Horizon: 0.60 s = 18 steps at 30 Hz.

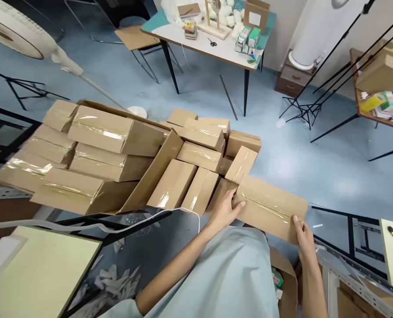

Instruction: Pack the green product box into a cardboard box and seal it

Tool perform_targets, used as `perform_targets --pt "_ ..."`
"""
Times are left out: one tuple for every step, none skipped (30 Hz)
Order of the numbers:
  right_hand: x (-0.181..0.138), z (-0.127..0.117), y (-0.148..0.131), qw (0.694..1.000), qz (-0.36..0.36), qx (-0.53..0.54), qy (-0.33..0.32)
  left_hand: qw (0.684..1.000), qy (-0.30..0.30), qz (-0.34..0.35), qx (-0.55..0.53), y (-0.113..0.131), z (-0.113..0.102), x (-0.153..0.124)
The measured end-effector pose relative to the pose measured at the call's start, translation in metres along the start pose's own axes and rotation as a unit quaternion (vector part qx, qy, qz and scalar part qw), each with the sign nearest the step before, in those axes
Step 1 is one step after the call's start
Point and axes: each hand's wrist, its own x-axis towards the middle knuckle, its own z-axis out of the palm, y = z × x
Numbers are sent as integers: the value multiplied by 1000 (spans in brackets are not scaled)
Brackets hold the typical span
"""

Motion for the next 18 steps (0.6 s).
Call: perform_targets --pt "23 1 -11 1000 -4 1 -12 1000 10 -4 8 5 8 9" --pt "48 2 -22 1000 -4 2 -27 1000 21 -7 16 9 18 18" --pt "73 2 -34 999 -1 1 -46 999 31 -10 22 15 31 28" --pt "100 0 -46 998 4 -2 -64 999 41 -13 26 20 45 39" --pt "126 -2 -59 997 11 -6 -81 998 52 -18 27 27 61 52" --pt "153 -6 -71 995 19 -10 -96 997 64 -23 27 35 78 65" --pt "179 -12 -82 994 26 -12 -108 996 77 -31 28 45 96 80" --pt "203 -19 -93 992 29 -11 -120 995 89 -41 32 55 115 96" --pt "226 -28 -104 991 30 -8 -129 993 99 -50 38 66 133 114" --pt "248 -37 -113 991 28 -4 -133 992 104 -60 46 78 150 133" --pt "267 -49 -122 991 24 1 -135 991 103 -66 55 90 167 153" --pt "285 -61 -130 991 19 6 -132 991 95 -70 61 102 182 173" --pt "300 -73 -139 992 13 11 -124 992 82 -70 64 113 197 193" --pt "315 -85 -147 994 9 16 -112 993 67 -68 65 124 210 213" --pt "329 -97 -155 995 6 20 -98 994 52 -65 65 135 223 232" --pt "341 -108 -163 996 4 23 -85 996 39 -59 63 146 235 250" --pt "353 -118 -172 997 1 25 -73 996 30 -52 60 156 247 267" --pt "364 -126 -181 998 -4 27 -62 997 23 -44 57 165 257 282"
